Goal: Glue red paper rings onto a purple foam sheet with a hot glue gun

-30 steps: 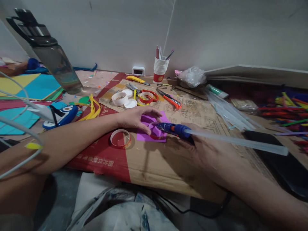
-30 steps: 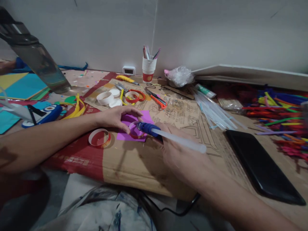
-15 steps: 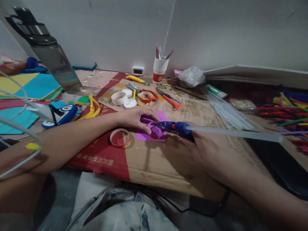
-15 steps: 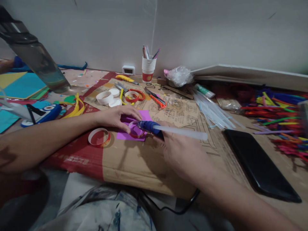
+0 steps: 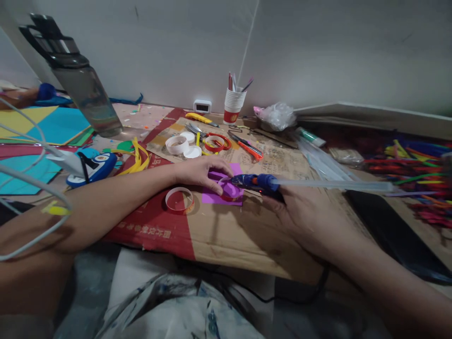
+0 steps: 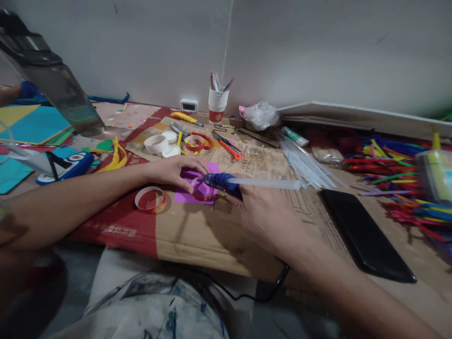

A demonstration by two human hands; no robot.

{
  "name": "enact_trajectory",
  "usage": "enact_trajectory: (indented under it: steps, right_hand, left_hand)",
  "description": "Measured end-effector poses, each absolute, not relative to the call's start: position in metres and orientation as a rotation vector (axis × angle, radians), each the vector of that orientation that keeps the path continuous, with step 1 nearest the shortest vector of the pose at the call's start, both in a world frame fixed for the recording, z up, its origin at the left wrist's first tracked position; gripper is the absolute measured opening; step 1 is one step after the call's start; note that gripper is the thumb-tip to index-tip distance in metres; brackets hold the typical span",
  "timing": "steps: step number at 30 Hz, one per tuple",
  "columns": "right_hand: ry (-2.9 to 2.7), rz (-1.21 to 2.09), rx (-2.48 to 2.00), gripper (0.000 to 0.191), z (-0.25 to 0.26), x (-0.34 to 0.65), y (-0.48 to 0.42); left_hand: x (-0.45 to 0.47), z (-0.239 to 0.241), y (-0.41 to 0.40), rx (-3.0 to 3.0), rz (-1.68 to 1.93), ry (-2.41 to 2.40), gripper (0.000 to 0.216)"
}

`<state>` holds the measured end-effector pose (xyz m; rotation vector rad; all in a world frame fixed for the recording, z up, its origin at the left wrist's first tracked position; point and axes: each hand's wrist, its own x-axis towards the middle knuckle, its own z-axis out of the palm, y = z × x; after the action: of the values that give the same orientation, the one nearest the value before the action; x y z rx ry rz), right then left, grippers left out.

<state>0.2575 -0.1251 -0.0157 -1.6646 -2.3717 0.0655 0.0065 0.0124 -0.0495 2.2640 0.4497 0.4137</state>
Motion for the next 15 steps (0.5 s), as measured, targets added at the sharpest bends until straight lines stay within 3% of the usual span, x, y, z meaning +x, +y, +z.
enact_trajectory:
  steps: [15]
  right_hand:
    - [-2.463,-0.053,-1.600,0.023,-0.009,0.249,-0.138]
  left_hand:
    - [0.006,-0.057,0.016,2.259,0.424,0.475,0.046]
